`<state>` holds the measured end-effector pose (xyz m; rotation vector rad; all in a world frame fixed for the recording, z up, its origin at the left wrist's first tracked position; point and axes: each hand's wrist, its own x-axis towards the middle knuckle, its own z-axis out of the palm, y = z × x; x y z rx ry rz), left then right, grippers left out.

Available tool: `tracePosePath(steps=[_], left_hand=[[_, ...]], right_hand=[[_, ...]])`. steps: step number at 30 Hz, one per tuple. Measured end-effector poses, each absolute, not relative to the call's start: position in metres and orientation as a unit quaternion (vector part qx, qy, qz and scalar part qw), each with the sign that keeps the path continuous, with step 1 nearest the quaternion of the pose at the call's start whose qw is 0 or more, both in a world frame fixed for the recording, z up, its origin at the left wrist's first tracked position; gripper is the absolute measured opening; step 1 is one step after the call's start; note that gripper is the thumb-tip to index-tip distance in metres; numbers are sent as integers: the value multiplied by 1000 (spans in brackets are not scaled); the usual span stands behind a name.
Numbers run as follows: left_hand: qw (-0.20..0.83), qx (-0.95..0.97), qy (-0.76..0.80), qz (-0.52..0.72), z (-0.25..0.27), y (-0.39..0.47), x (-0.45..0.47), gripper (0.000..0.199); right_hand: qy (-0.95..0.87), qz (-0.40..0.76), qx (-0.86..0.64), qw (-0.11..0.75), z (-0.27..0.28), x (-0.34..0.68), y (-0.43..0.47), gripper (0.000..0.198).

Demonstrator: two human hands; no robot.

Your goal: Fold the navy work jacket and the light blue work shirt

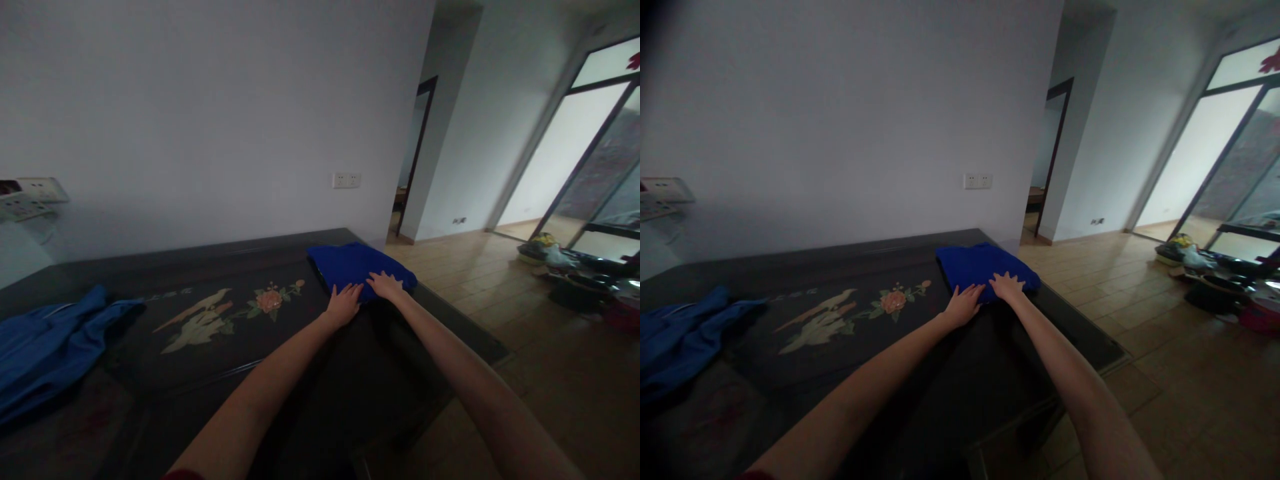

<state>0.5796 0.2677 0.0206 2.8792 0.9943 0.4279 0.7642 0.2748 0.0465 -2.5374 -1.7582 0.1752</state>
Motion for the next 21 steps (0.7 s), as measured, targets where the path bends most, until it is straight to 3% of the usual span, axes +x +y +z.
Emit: tracePosePath(steps=[10, 21], left_hand=[[7, 961, 260, 89, 15, 266, 561, 55], [53, 954, 277, 106, 11, 264, 561, 56]], right_hand=[[-609, 107, -786, -1, 37, 834, 293, 54], [-580, 50, -810, 76, 34, 857, 272, 74]])
